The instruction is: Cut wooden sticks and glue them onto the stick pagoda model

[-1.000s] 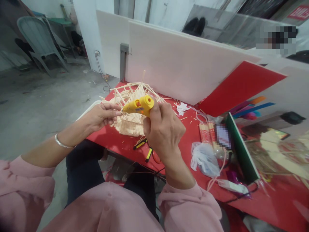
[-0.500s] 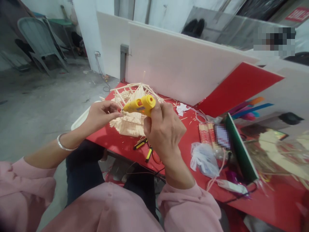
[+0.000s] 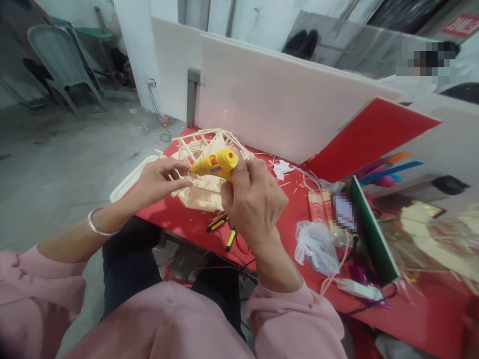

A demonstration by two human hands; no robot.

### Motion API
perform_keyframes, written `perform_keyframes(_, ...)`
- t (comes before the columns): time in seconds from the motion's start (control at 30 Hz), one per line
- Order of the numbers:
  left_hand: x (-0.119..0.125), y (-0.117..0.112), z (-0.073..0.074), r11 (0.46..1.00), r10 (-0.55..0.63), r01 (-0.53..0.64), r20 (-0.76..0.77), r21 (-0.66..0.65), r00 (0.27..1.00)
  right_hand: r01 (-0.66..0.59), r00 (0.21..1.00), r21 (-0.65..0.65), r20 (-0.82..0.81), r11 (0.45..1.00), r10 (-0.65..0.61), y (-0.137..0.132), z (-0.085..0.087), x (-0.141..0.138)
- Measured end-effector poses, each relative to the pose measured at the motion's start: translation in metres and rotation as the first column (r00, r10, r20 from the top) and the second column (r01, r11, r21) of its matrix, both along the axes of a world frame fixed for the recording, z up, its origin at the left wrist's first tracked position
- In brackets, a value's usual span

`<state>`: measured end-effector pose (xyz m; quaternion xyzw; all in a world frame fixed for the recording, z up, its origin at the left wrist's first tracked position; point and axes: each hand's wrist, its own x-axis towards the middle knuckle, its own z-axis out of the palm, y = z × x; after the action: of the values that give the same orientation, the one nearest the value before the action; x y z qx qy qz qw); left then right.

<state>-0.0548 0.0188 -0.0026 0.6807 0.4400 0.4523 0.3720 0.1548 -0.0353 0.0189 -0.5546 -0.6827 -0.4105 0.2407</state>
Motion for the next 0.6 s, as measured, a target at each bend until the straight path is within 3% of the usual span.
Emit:
perform_keyframes(0.27, -0.004, 0.000, -0.003, 0.999, 0.026, -0.027, 0.033, 0.038, 0.999, 0.003, 1.000, 0.004, -0.001, 1.000, -0.003, 0.003, 0.001, -0.001)
perform_keyframes(0.6, -0.016, 0.001, -0.019, 0.990, 0.072, -0.079, 0.060, 0.116, 0.996, -0.030, 0.999, -0.038, -0.012, 0.999, 0.029, 0.002, 0.001, -0.003)
